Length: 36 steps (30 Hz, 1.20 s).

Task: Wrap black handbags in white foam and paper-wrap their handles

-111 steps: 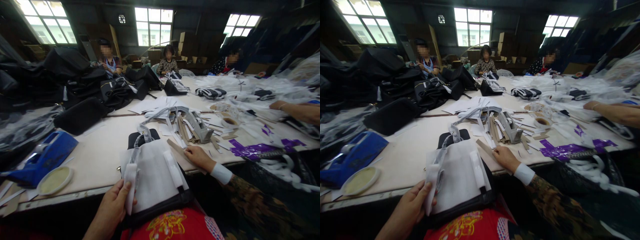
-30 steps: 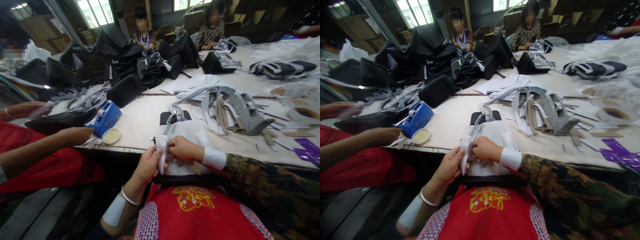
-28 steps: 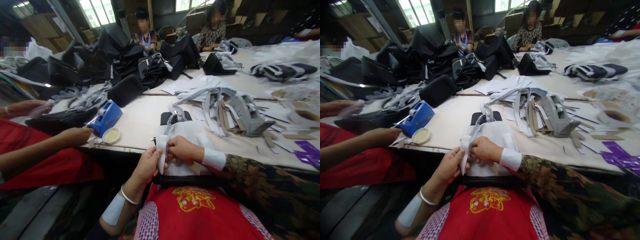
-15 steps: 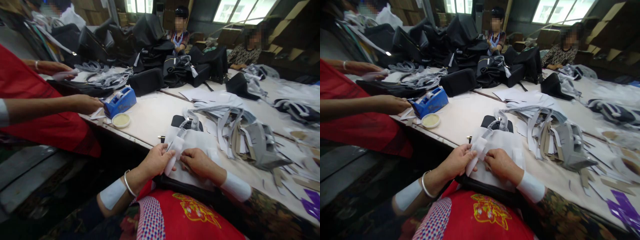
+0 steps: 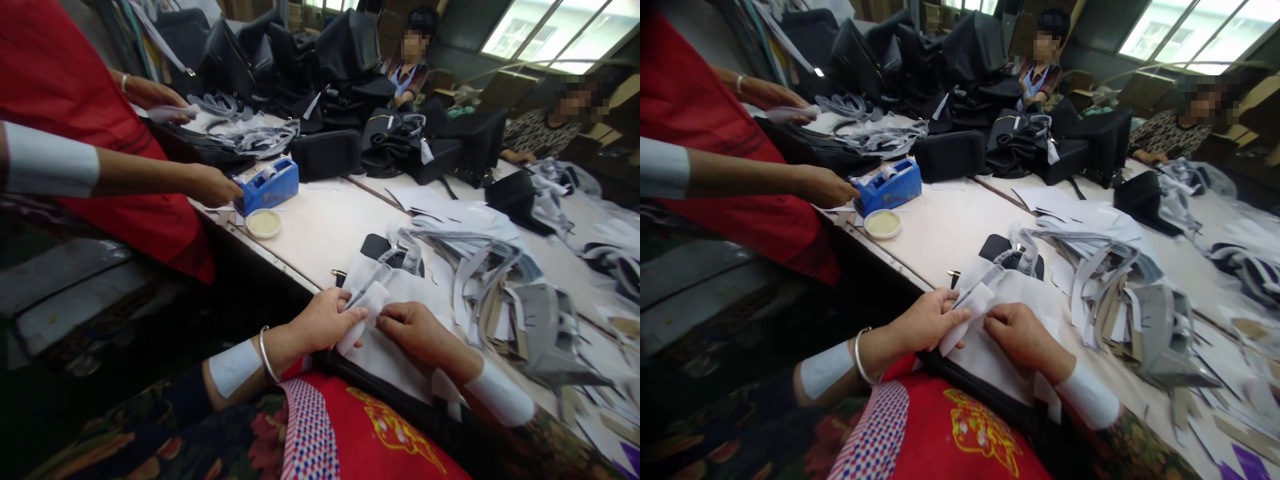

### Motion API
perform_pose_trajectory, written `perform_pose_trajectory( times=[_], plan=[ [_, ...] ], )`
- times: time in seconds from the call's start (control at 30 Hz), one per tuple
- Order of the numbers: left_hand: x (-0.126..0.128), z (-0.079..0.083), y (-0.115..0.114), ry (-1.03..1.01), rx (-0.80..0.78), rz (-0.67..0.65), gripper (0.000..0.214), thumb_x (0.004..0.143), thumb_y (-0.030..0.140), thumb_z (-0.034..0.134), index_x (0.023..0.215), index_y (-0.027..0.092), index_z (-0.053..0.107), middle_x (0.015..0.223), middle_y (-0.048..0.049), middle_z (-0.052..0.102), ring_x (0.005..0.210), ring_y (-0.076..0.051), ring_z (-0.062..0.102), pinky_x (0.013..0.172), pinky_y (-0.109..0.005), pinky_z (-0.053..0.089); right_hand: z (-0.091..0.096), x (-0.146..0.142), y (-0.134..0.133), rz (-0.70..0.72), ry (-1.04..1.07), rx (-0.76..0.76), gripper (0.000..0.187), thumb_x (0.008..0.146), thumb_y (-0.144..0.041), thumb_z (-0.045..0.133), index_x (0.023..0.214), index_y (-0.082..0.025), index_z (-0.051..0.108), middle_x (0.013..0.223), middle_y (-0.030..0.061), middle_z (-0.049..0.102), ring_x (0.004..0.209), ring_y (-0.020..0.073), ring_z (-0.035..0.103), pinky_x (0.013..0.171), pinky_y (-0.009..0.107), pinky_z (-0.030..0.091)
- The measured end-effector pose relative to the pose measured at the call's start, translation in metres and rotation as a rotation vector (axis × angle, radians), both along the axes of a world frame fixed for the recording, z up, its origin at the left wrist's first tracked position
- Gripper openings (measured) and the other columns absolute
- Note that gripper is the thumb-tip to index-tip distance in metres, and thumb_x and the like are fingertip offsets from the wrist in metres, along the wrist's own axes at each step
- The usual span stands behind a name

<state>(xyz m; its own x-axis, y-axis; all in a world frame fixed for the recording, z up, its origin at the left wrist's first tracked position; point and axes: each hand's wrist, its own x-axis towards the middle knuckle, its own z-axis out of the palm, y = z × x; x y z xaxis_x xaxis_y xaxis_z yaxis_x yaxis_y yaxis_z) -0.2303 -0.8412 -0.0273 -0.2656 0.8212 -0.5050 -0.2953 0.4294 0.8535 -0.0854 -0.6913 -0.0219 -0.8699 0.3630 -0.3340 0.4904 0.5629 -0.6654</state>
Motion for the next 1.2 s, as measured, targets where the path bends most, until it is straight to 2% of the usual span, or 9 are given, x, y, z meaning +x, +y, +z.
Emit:
perform_pose_trajectory(
  times=[0.17, 0.33, 0.47, 0.6, 0.77, 0.87, 1.03, 1.1, 1.2],
  plan=[
    [0.000, -0.001, -0.003, 0.005, 0.017, 0.027, 0.069, 0.088, 0.037, 0.067, 0.145, 0.017, 0.033, 0.089, -0.0036, 0.068, 0.053, -0.018, 0.070, 0.032, -0.018, 0.039, -0.013, -0.008, -0.007, -0.063, 0.133, -0.053, 0.031, 0.087, -0.033, 0.049, 0.078, -0.017, 0.074, 0.075, 0.0018, 0.071, 0.072, 0.0199, 0.063, 0.067, 0.028, 0.048],
    [0.000, -0.005, -0.004, 0.014, 0.044, 0.056, 0.056, 0.084, 0.045, 0.069, 0.126, 0.018, 0.043, 0.086, -0.0031, 0.068, 0.055, -0.021, 0.071, 0.027, -0.017, 0.035, -0.020, -0.020, -0.015, -0.160, 0.179, -0.153, 0.030, 0.085, -0.032, 0.052, 0.081, -0.016, 0.076, 0.076, 0.0030, 0.073, 0.074, 0.0215, 0.065, 0.070, 0.029, 0.052],
    [0.000, -0.006, -0.004, -0.012, 0.081, 0.071, 0.047, 0.084, 0.044, 0.069, 0.113, 0.018, 0.043, 0.080, -0.0021, 0.067, 0.052, -0.019, 0.070, 0.026, -0.015, 0.033, -0.019, -0.022, -0.014, -0.216, 0.147, -0.273, 0.031, 0.086, -0.040, 0.057, 0.084, -0.016, 0.076, 0.075, 0.0029, 0.073, 0.074, 0.0214, 0.065, 0.067, 0.028, 0.052],
    [-0.002, -0.007, -0.004, -0.085, 0.108, 0.062, 0.049, 0.081, 0.046, 0.073, 0.111, 0.019, 0.045, 0.079, -0.0003, 0.066, 0.050, -0.018, 0.069, 0.025, -0.015, 0.032, -0.017, -0.016, -0.008, -0.181, 0.130, -0.446, 0.036, 0.085, -0.049, 0.064, 0.089, -0.016, 0.077, 0.076, 0.0021, 0.072, 0.074, 0.0191, 0.064, 0.070, 0.027, 0.050],
    [-0.003, -0.012, -0.004, -0.153, 0.143, 0.048, 0.051, 0.076, 0.050, 0.075, 0.107, 0.014, 0.058, 0.069, -0.0008, 0.066, 0.051, -0.017, 0.069, 0.025, -0.014, 0.028, -0.017, -0.013, -0.004, -0.238, 0.064, -0.588, 0.049, 0.079, -0.059, 0.069, 0.094, -0.013, 0.076, 0.069, 0.0017, 0.067, 0.057, 0.0129, 0.054, 0.055, 0.024, 0.043],
    [-0.003, -0.015, -0.003, -0.158, 0.128, 0.035, 0.049, 0.076, 0.052, 0.075, 0.100, 0.011, 0.062, 0.063, -0.0019, 0.066, 0.047, -0.015, 0.065, 0.026, -0.014, 0.026, -0.017, -0.017, -0.005, -0.204, 0.086, -0.574, 0.050, 0.080, -0.059, 0.068, 0.097, -0.013, 0.076, 0.074, 0.0031, 0.070, 0.061, 0.0141, 0.056, 0.060, 0.025, 0.045],
    [-0.004, -0.014, -0.004, -0.146, 0.119, 0.018, 0.048, 0.078, 0.052, 0.073, 0.101, 0.011, 0.061, 0.058, -0.0015, 0.065, 0.042, -0.013, 0.061, 0.028, -0.014, 0.025, -0.007, -0.016, -0.008, -0.097, 0.119, -0.431, 0.038, 0.085, -0.050, 0.063, 0.100, -0.017, 0.076, 0.088, 0.0042, 0.074, 0.081, 0.0203, 0.064, 0.080, 0.031, 0.050],
    [-0.004, -0.013, -0.004, -0.149, 0.127, 0.019, 0.046, 0.079, 0.049, 0.073, 0.103, 0.012, 0.061, 0.061, -0.0006, 0.065, 0.043, -0.013, 0.061, 0.030, -0.014, 0.027, -0.002, -0.011, -0.009, -0.072, 0.091, -0.398, 0.034, 0.087, -0.045, 0.061, 0.100, -0.017, 0.075, 0.089, 0.0036, 0.074, 0.078, 0.0191, 0.063, 0.075, 0.029, 0.050],
    [-0.004, -0.012, -0.004, -0.152, 0.133, 0.019, 0.041, 0.079, 0.045, 0.073, 0.103, 0.014, 0.061, 0.067, 0.0000, 0.065, 0.046, -0.012, 0.063, 0.033, -0.014, 0.034, 0.002, -0.005, -0.009, -0.080, 0.021, -0.286, 0.031, 0.087, -0.042, 0.058, 0.086, -0.016, 0.075, 0.077, 0.0024, 0.072, 0.068, 0.0176, 0.061, 0.065, 0.028, 0.048]
  ],
)
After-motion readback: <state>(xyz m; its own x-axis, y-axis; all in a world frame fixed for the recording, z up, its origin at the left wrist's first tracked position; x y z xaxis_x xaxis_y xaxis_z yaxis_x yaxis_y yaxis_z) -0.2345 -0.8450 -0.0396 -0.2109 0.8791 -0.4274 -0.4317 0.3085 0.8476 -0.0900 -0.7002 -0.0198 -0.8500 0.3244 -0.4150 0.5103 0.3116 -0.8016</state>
